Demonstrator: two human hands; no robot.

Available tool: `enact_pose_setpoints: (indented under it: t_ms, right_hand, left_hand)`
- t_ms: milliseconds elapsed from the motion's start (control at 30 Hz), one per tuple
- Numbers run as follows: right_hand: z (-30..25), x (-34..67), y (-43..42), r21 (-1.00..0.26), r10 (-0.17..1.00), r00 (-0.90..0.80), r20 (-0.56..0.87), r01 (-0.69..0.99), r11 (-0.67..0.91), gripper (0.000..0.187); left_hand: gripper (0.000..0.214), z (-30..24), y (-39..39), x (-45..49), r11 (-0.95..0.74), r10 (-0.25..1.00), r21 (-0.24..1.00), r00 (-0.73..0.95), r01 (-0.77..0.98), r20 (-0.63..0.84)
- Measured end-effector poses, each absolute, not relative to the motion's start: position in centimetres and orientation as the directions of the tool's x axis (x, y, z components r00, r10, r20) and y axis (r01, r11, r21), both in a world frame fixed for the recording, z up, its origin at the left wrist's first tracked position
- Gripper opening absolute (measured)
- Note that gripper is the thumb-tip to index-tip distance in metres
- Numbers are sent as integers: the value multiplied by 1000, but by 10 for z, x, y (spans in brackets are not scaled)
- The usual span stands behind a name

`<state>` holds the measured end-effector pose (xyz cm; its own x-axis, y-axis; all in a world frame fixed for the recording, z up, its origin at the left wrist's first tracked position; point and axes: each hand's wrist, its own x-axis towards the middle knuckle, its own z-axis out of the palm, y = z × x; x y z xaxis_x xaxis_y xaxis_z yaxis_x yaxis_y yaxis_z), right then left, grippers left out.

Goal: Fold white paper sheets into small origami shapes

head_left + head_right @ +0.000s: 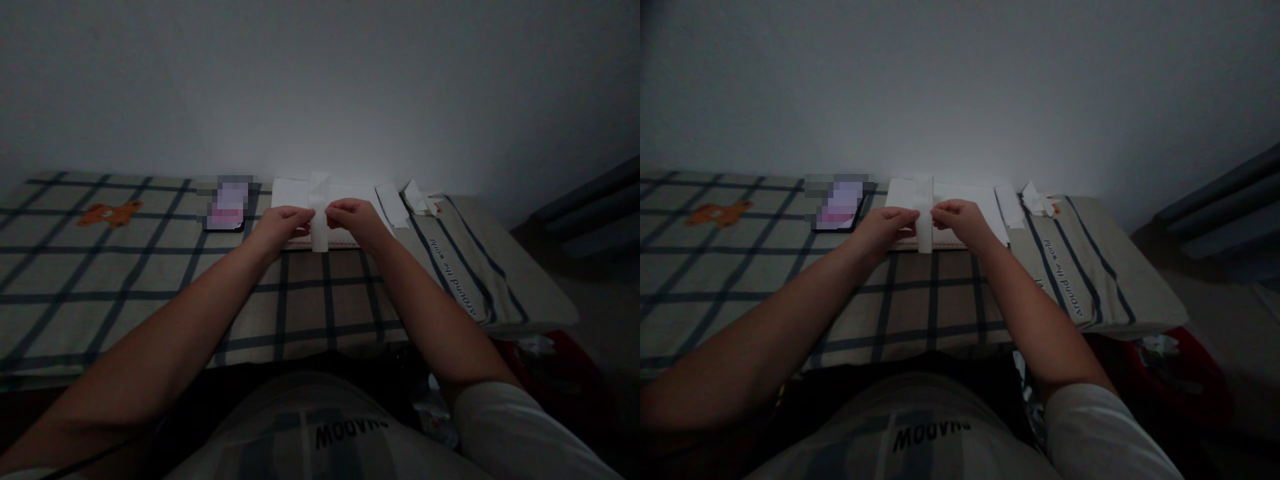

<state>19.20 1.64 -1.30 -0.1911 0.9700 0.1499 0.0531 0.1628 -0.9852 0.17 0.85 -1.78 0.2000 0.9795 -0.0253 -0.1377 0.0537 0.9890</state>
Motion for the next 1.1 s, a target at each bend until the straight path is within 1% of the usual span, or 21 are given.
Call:
enact_pose_setpoints:
  t_ms: [100, 400, 567, 800, 867, 967, 1100]
  right_hand:
    - [-11, 192, 16, -988, 975, -165, 148, 19, 153, 19]
    - [-13, 191, 17, -994, 983, -151, 106, -3, 107, 17]
    - [-13, 191, 16, -993, 984, -139, 110, 16, 113, 17]
    - [-14, 190, 17, -995, 986, -128, 103, -26, 100, 16]
    - [-15, 190, 18, -996, 986, -140, 87, -46, 82, 17]
    - [-18, 191, 19, -998, 978, -201, 57, -48, 48, 20]
    - [-21, 193, 21, -999, 967, -253, 34, -6, 33, 23]
  left_hand:
    - [34, -17, 8, 1, 53, 979, 990, 204, -132, -26]
    - [37, -18, 9, 3, 42, 983, 992, 182, -120, -19]
    - [33, -19, 9, 2, 1, 990, 994, 144, -105, 14]
    - [30, -20, 9, 2, -55, 993, 997, 99, -46, 59]
    - [28, -19, 9, 2, -61, 996, 998, 66, -22, 62]
    - [27, -18, 9, 2, -67, 998, 997, 16, -32, 68]
    - [27, -19, 10, 1, -99, 995, 993, 22, -64, 101]
